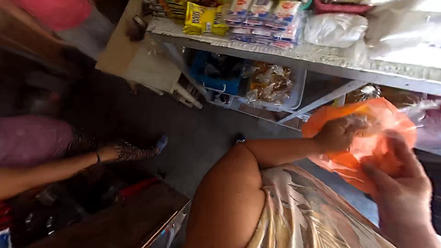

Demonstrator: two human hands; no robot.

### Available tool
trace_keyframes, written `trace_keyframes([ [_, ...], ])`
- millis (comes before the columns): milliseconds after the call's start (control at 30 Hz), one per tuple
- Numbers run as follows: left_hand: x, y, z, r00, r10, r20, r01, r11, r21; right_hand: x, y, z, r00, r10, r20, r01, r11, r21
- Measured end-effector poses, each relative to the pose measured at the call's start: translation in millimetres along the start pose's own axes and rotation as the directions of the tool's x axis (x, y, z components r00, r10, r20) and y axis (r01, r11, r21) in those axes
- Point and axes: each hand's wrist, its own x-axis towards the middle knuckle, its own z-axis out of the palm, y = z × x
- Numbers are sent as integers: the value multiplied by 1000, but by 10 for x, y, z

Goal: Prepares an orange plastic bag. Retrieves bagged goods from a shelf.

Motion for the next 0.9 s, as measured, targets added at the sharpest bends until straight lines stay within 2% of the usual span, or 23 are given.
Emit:
trace_keyframes([
  [67,-142,-27,-40,996,21,87,-19,999,-28,132,-59,-58,993,79,-86,-81,996,-22],
  [133,-266,-65,-72,984,48,170,-41,998,-45,253,-47,-56,991,111,-69,-110,994,21],
  [200,-353,-140,-95,968,73,241,-55,995,-78,315,-104,38,993,117,28,-117,993,3],
  [267,-433,-185,-128,969,79,234,-64,996,-68,310,-214,189,982,55,178,-57,998,3],
  [367,-409,-202,-199,977,-70,202,94,989,-112,227,-436,330,953,-46,300,24,997,77],
  [433,-329,-279,-280,973,-131,191,154,982,-109,200,-518,272,963,-40,266,17,996,89],
  [533,-266,-288,-435,958,-239,161,212,963,167,216,-421,102,991,58,124,-73,990,120],
  [667,-280,-279,-540,932,-318,175,194,845,499,154,-99,99,986,153,61,-158,984,83],
  [733,-273,-268,-594,937,-302,175,165,826,540,85,65,205,982,172,75,-172,985,-2],
  [800,-219,-139,-669,916,-368,157,234,811,536,13,190,331,981,156,113,-144,984,-101],
  [900,-161,5,-741,900,-422,111,295,775,558,-79,369,452,984,-3,177,49,966,-254],
])
